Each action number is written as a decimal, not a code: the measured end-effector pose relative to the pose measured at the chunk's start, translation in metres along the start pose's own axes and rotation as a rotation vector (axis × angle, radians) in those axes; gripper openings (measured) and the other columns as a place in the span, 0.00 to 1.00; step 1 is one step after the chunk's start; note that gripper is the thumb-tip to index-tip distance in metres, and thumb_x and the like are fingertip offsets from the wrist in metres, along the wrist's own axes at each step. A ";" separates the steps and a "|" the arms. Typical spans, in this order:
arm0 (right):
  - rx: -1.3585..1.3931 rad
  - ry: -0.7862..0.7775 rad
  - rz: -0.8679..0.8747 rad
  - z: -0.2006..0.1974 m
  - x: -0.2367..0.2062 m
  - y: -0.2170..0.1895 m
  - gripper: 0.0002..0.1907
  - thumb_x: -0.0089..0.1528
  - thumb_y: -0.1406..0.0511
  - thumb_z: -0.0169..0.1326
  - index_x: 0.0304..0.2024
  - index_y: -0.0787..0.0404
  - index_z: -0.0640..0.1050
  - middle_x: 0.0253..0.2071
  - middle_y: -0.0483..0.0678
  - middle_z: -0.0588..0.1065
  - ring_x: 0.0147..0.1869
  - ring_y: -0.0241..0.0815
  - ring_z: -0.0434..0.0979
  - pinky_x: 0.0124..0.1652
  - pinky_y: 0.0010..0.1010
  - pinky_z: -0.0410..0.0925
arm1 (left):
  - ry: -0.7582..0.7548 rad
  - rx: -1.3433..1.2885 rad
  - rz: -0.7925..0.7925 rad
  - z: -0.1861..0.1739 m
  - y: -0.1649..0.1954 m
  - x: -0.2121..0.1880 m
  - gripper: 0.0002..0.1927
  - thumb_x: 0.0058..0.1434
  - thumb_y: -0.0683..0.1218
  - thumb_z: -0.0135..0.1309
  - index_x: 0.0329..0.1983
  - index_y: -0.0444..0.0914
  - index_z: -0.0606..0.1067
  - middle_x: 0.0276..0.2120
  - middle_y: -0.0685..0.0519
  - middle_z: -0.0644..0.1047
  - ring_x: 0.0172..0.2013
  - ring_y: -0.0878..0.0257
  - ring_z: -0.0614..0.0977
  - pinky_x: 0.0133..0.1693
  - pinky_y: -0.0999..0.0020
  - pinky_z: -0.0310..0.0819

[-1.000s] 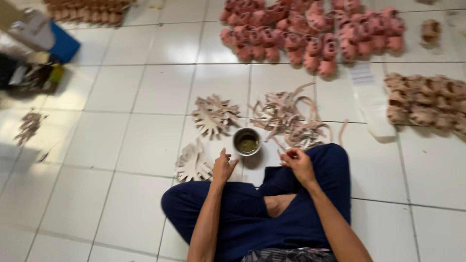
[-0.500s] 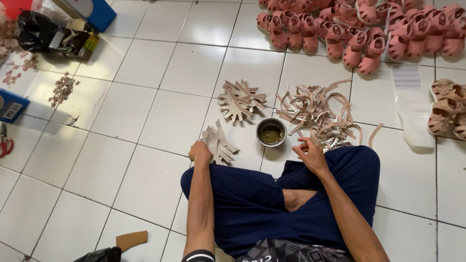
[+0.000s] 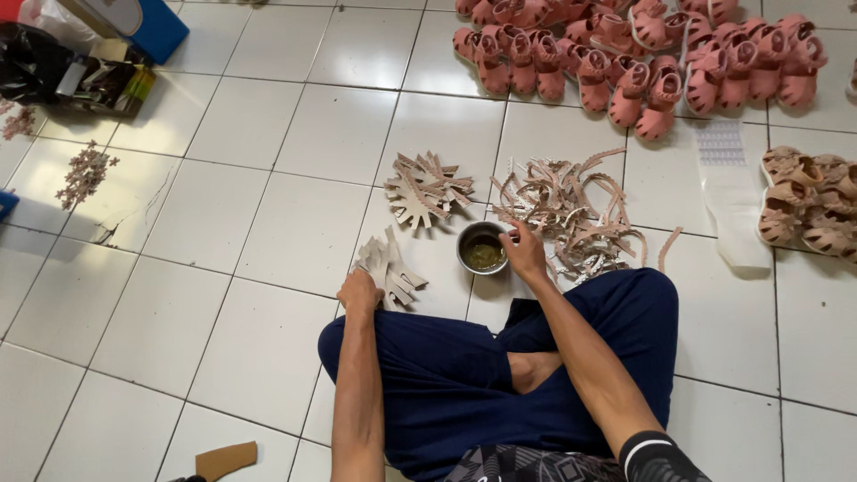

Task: The person sits on the floor and repeatedly picks up a white star-shaped shoe component and thin strips of material. They apply a liquid from a small metal bowl to the component and attach the strips by hand, then place the assembled unit aside. The process is repeated with multiple components.

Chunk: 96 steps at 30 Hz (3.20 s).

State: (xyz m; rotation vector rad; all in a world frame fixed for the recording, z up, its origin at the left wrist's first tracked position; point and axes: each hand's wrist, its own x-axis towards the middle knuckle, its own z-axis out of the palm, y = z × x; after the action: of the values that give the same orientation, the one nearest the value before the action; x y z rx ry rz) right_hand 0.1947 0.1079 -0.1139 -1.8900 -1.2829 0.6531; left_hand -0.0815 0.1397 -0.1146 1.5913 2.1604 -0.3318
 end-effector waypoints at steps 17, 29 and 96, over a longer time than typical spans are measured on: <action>-0.065 0.131 -0.103 -0.015 -0.011 0.015 0.23 0.64 0.58 0.59 0.58 0.61 0.76 0.51 0.54 0.78 0.52 0.50 0.80 0.49 0.38 0.74 | 0.561 -0.262 0.056 0.023 -0.004 -0.011 0.07 0.62 0.48 0.59 0.38 0.39 0.78 0.36 0.44 0.82 0.36 0.42 0.84 0.40 0.47 0.78; 0.797 -0.134 0.096 0.024 -0.071 -0.016 0.38 0.67 0.62 0.57 0.76 0.69 0.61 0.40 0.55 0.79 0.36 0.37 0.77 0.34 0.25 0.72 | 0.880 -0.602 0.883 0.087 0.072 -0.129 0.15 0.59 0.46 0.63 0.47 0.37 0.77 0.50 0.42 0.79 0.50 0.46 0.81 0.48 0.57 0.79; 0.545 -0.562 -0.367 -0.106 -0.115 0.010 0.58 0.59 0.25 0.32 0.75 0.59 0.61 0.32 0.42 0.63 0.35 0.36 0.63 0.39 0.32 0.64 | -0.714 -1.662 0.638 -0.024 0.036 -0.191 0.32 0.61 0.32 0.46 0.71 0.29 0.62 0.68 0.39 0.69 0.68 0.56 0.70 0.64 0.67 0.67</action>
State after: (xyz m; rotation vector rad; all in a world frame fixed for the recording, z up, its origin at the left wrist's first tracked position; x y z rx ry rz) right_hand 0.2376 -0.0330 -0.0595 -1.0241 -1.5388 1.2365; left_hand -0.0055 0.0002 -0.0005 0.7538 0.6654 0.7894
